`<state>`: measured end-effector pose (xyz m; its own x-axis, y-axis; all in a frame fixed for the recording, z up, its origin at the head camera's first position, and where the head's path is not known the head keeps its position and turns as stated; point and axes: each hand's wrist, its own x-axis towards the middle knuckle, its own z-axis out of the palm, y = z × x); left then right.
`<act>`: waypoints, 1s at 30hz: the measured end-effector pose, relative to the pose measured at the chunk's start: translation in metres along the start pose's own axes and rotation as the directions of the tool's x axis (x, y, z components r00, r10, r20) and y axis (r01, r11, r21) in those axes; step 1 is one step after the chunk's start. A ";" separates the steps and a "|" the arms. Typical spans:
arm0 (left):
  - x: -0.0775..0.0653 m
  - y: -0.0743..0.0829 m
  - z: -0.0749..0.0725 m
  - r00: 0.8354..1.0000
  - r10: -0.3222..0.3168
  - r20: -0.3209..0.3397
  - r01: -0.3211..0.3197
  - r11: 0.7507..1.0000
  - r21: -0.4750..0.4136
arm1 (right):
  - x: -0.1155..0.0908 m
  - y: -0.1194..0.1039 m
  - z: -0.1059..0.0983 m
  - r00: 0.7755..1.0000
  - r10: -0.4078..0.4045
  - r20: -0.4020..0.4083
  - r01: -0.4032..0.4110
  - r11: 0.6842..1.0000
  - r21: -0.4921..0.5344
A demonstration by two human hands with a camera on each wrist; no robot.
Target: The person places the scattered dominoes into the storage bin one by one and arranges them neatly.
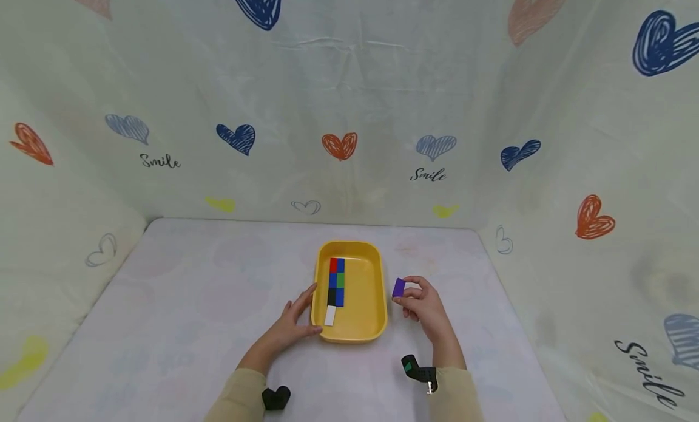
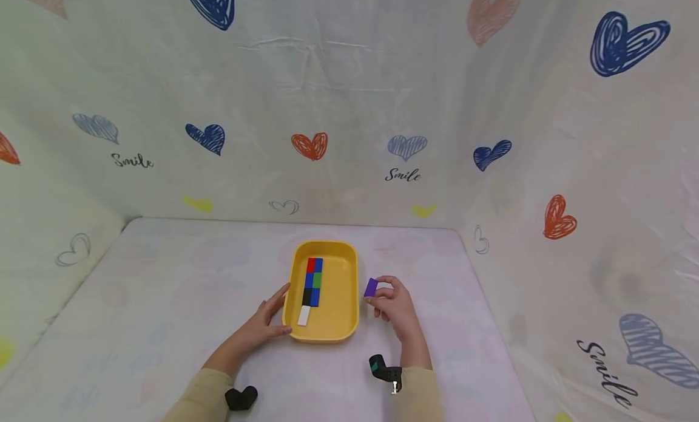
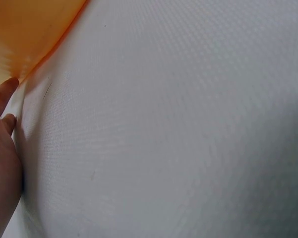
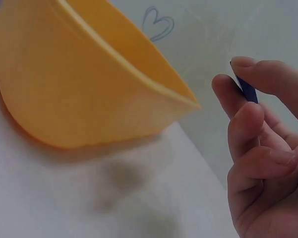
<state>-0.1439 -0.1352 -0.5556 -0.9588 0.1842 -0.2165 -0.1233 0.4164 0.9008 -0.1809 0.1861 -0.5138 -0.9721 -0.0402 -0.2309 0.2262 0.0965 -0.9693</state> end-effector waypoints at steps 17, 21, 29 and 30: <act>0.002 -0.001 0.002 1.000 -0.014 -0.014 0.014 1.000 0.016 | -0.010 -0.019 0.056 0.970 -0.085 0.227 0.103 0.992 -0.070; 0.002 -0.001 0.002 1.000 -0.025 -0.014 0.025 1.000 0.018 | -0.006 -0.020 0.065 0.959 -0.093 0.266 0.116 0.990 -0.075; 0.001 0.000 0.000 1.000 -0.024 -0.002 0.024 1.000 0.016 | 0.001 -0.015 0.077 0.958 -0.033 0.284 0.077 0.986 -0.145; 0.001 0.000 0.000 1.000 -0.022 0.001 0.022 1.000 0.017 | 0.002 -0.015 0.078 0.959 -0.028 0.282 0.072 0.986 -0.150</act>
<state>-0.1448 -0.1352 -0.5562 -0.9556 0.1754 -0.2368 -0.1405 0.4351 0.8894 -0.1813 0.1071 -0.5065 -0.9214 -0.3213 -0.2185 0.1436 0.2410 -0.9598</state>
